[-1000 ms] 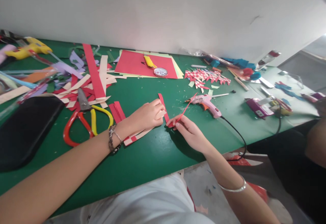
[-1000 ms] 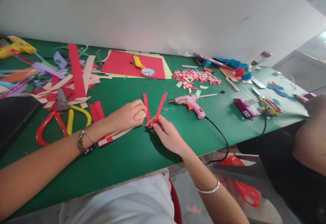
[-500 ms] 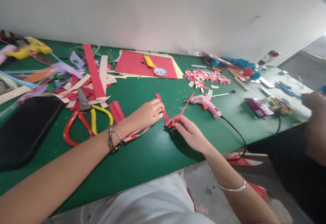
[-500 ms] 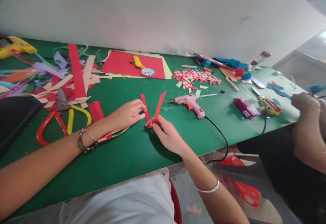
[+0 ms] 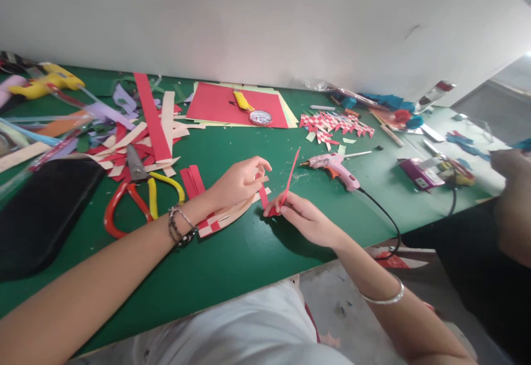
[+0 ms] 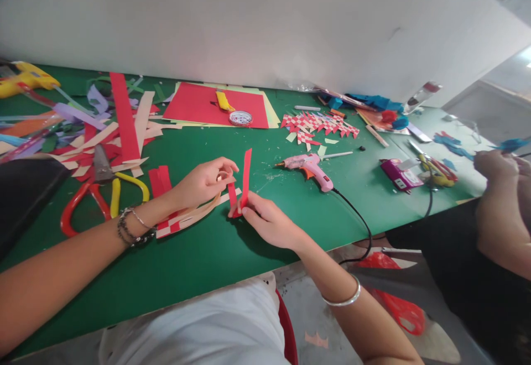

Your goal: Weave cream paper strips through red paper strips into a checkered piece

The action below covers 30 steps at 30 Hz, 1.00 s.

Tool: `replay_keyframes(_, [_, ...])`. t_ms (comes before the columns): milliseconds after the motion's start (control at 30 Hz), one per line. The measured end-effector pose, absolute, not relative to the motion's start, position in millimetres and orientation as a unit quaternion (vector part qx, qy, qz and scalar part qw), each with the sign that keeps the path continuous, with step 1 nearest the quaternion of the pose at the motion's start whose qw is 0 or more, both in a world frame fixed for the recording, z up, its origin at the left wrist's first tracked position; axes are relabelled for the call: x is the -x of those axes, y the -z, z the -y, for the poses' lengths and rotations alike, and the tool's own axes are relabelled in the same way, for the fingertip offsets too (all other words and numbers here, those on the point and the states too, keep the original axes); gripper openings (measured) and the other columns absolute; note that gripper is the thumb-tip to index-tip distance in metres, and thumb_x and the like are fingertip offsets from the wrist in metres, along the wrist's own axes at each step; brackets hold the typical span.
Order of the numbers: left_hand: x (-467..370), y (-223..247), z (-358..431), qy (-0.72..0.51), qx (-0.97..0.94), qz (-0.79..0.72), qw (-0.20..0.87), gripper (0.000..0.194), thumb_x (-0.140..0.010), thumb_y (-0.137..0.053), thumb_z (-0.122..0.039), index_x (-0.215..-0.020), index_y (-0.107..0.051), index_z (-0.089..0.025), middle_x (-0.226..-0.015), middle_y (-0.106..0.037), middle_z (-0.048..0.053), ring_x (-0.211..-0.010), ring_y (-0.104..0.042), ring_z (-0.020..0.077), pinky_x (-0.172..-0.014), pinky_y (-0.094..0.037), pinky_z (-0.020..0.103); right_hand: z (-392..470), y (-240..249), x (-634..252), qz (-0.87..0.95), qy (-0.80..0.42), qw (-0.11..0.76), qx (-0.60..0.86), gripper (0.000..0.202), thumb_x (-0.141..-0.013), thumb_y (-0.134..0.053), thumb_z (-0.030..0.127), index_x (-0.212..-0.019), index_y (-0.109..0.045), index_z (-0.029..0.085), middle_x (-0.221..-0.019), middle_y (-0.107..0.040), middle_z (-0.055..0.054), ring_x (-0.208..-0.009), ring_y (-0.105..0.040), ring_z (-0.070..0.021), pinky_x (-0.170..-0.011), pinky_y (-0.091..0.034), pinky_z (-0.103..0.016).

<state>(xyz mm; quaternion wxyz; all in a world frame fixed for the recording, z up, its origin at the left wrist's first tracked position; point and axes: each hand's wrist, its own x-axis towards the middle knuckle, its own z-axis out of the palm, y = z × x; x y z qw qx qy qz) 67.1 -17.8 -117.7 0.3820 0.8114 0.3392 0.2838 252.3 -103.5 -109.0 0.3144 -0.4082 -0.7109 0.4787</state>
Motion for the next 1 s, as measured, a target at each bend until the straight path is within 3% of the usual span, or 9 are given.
replay_keyframes(100, [-67, 115, 19, -0.297, -0.8, -0.336, 0.398, 0.02, -0.087, -0.045, -0.03, -0.102, -0.053, -0.02, -0.094, -0.059, 0.002, -0.079, -0.057, 0.0149, -0.068, -0.047, 0.025, 102, 107, -250, 0.72, -0.477, 0.313, 0.395, 0.014, -0.094, -0.036, 0.024, -0.085, -0.046, 0.021, -0.09, -0.064, -0.005, -0.084, -0.057, -0.0145, -0.081, -0.046, -0.032])
replay_keyframes(333, [-68, 108, 27, -0.333, -0.781, -0.357, 0.389, 0.018, -0.088, -0.047, -0.032, -0.1, -0.053, -0.02, -0.092, -0.058, 0.002, -0.071, -0.055, 0.0124, -0.06, -0.043, 0.023, 103, 109, -248, 0.669, -0.459, 0.431, 0.396, 0.017, -0.094, -0.038, 0.033, -0.084, -0.044, 0.022, -0.095, -0.061, -0.006, -0.091, -0.055, -0.0163, -0.084, -0.044, -0.033])
replay_keyframes(467, [-68, 108, 32, -0.361, -0.782, -0.342, 0.376, 0.014, -0.087, -0.046, -0.028, -0.095, -0.053, -0.019, -0.098, -0.059, 0.004, -0.078, -0.057, 0.0146, -0.067, -0.046, 0.026, 105, 109, -245, 0.697, -0.486, 0.382, 0.364, 0.021, -0.095, -0.036, 0.038, -0.083, -0.043, 0.022, -0.092, -0.061, -0.006, -0.09, -0.055, -0.0167, -0.085, -0.044, -0.035])
replay_keyframes(633, [-67, 104, 34, -0.394, -0.769, -0.337, 0.375, 0.012, -0.082, -0.045, -0.022, -0.092, -0.051, -0.019, -0.102, -0.059, 0.005, -0.086, -0.058, 0.0166, -0.075, -0.048, 0.029, 103, 110, -241, 0.744, -0.489, 0.285, 0.355, 0.019, -0.096, -0.033, 0.029, -0.086, -0.047, 0.021, -0.094, -0.059, -0.005, -0.088, -0.055, -0.0153, -0.083, -0.044, -0.031])
replay_keyframes(900, [-64, 114, 39, -0.435, -0.741, -0.383, 0.34, 0.018, -0.081, -0.045, -0.018, -0.097, -0.052, -0.02, -0.098, -0.056, 0.005, -0.087, -0.055, 0.0166, -0.08, -0.046, 0.031, 107, 106, -234, 0.756, -0.48, 0.277, 0.348, 0.016, -0.092, -0.034, 0.015, -0.089, -0.048, 0.021, -0.098, -0.061, -0.004, -0.091, -0.056, -0.0141, -0.084, -0.045, -0.028])
replay_keyframes(1000, [-65, 116, 42, -0.442, -0.723, -0.4, 0.349, 0.017, -0.081, -0.045, -0.019, -0.096, -0.05, -0.021, -0.091, -0.054, 0.003, -0.083, -0.054, 0.016, -0.075, -0.046, 0.029, 110, 105, -232, 0.766, -0.456, 0.264, 0.368, 0.015, -0.091, -0.036, 0.015, -0.09, -0.049, 0.021, -0.097, -0.062, -0.004, -0.086, -0.056, -0.0141, -0.082, -0.046, -0.028])
